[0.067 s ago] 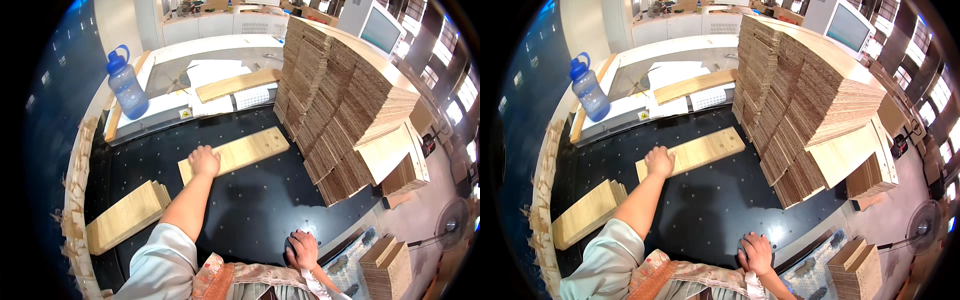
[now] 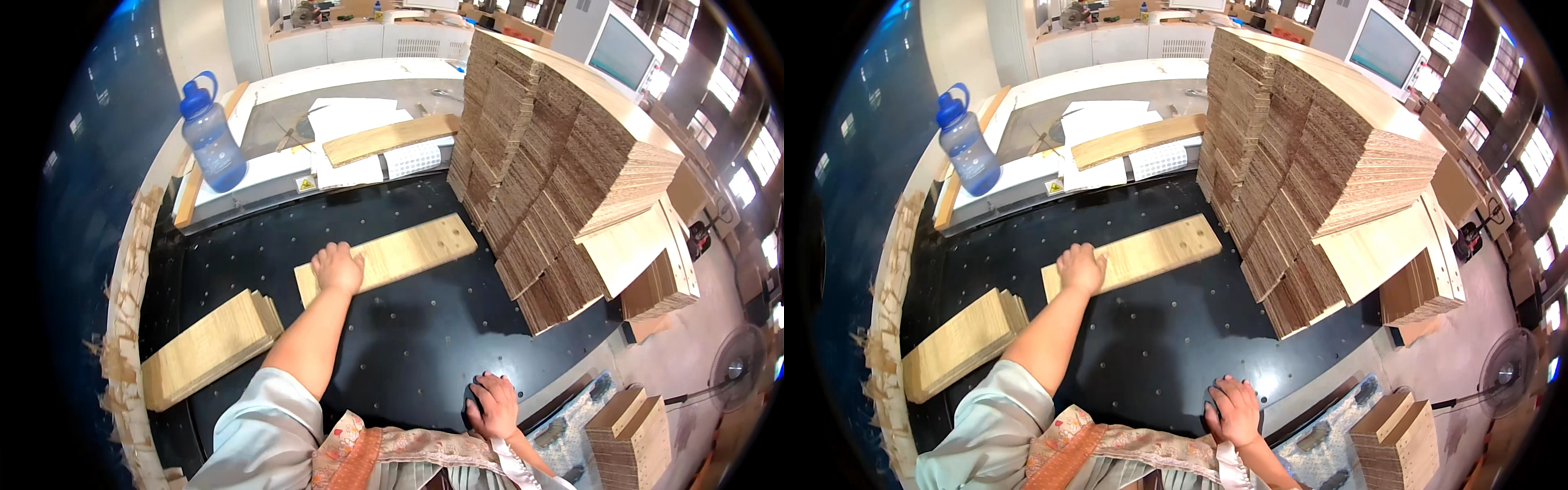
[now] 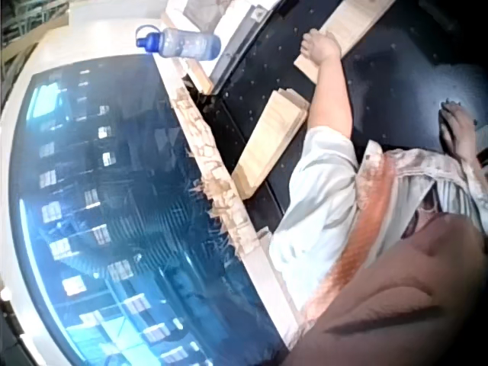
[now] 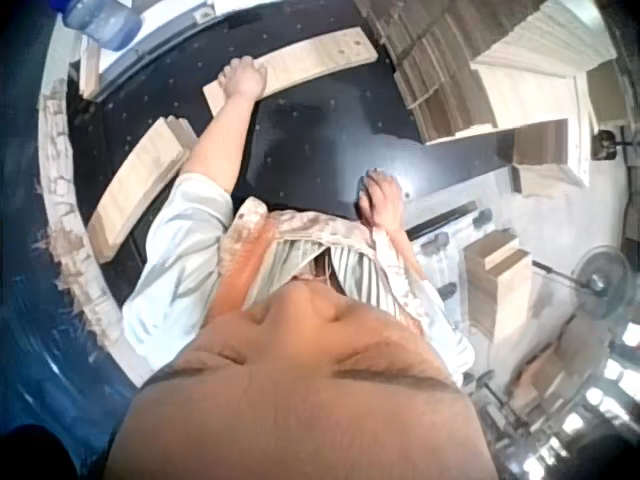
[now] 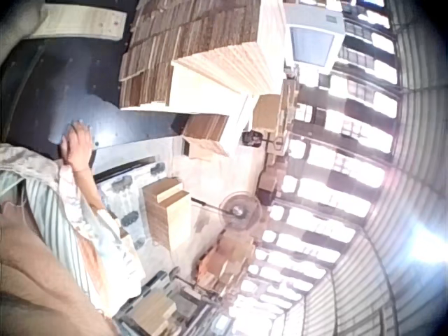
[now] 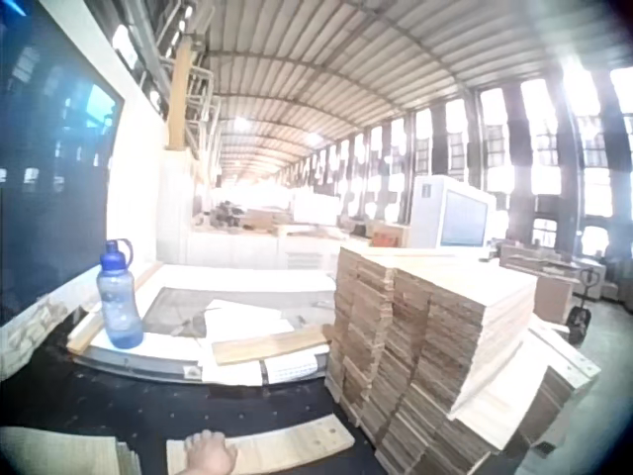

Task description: The person handles rectangular wooden boards with pre-drilled holes, stacking them on a workbench. They peel adhesive labels from a yellow sheet and apply them to the boards. The person also uses a small tool to clean or deburr the holes in the wood.

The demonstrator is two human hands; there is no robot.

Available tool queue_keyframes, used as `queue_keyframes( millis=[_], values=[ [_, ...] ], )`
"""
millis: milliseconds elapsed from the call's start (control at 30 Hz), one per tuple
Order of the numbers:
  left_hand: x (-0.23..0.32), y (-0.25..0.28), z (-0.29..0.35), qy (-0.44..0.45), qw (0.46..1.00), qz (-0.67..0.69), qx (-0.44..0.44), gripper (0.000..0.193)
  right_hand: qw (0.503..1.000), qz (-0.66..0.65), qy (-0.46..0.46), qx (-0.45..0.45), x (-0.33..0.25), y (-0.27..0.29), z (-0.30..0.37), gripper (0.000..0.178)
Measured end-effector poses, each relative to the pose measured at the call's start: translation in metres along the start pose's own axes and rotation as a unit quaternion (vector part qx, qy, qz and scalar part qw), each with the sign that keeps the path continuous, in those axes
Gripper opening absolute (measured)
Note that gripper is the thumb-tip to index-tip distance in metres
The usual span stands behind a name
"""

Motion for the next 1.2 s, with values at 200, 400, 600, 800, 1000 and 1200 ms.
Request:
queue_keyframes(
  millis=[200,400,600,800,1000,1200],
  values=[
    [0.007,0.007,0.086,-0.074,0.974,0.204,-0.07,0.063,1.0,-0.001,0.001,0.013,0.0,-0.002,0.005,0.029],
    [-0.093,0.175,0.146,-0.197,0.975,0.081,0.062,0.085,1.0,-0.011,0.018,0.022,-0.005,0.0,0.008,0.029],
    [-0.246,0.178,0.167,0.033,0.98,-0.118,-0.154,0.121,0.999,-0.021,0.02,0.027,-0.005,-0.002,0.008,0.029],
    [-0.235,0.188,0.164,-0.025,0.985,-0.069,-0.156,0.112,0.999,-0.017,0.014,0.026,-0.005,-0.002,0.009,0.029],
    [-0.184,0.209,0.118,-0.1,0.99,-0.04,-0.094,0.115,1.0,-0.003,0.0,0.018,-0.004,-0.003,0.007,0.028],
    [-0.168,0.183,0.012,-0.153,0.979,-0.109,-0.075,0.105,1.0,0.009,0.0,0.019,-0.007,-0.002,0.003,0.028]
  ],
)
Point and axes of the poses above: each hand's wrist, its own z-axis away from the middle knuckle, its own y-axis out of the back of the hand, x = y × z, the point moved 7 cm from there along -z, towards the middle knuckle, and after that the axes turned 4 degrees about -x, right-handed, at the moved point
